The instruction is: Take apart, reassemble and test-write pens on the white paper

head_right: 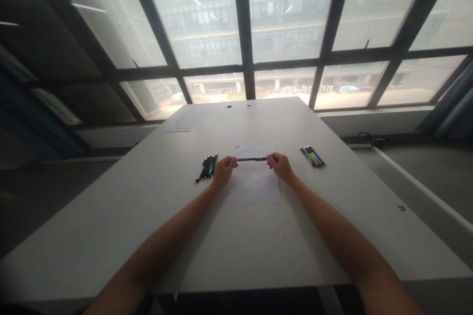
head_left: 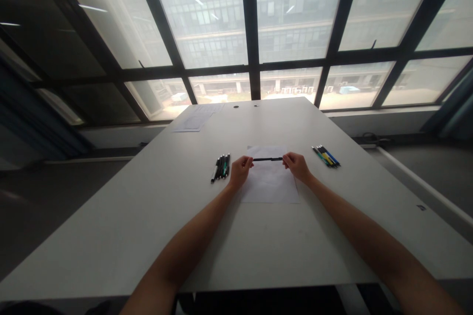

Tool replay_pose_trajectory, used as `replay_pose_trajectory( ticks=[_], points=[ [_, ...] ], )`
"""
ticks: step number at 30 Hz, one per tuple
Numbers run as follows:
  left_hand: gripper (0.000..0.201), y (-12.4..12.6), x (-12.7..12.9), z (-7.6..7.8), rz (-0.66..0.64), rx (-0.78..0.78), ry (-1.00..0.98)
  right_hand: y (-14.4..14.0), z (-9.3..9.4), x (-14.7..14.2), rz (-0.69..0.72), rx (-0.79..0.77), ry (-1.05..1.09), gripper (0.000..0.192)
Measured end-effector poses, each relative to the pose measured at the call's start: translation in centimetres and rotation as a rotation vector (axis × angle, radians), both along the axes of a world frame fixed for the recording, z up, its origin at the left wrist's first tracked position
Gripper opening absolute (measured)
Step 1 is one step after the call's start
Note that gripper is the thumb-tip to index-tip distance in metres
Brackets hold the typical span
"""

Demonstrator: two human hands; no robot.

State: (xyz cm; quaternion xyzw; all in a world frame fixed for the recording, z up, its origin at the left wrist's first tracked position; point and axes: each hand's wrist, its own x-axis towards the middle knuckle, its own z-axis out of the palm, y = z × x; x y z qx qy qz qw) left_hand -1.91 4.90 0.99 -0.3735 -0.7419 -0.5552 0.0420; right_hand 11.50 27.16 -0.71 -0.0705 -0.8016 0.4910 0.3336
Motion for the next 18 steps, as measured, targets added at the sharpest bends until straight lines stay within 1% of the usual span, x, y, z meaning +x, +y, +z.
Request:
replay_pose_trajectory(
  ticks=[13,18],
  points=[
    [0.043,-0.14,0.27,0.51,0.020,-0.023,0.010,-0.12,0.13,0.09,-0.012,0.017,-0.032,0.050],
    [0.043,-0.11,0.19,0.35,0.022,-0.021,0.001,-0.03,0.07,0.04,-0.016,0.016,-0.040,0.050]
  ],
)
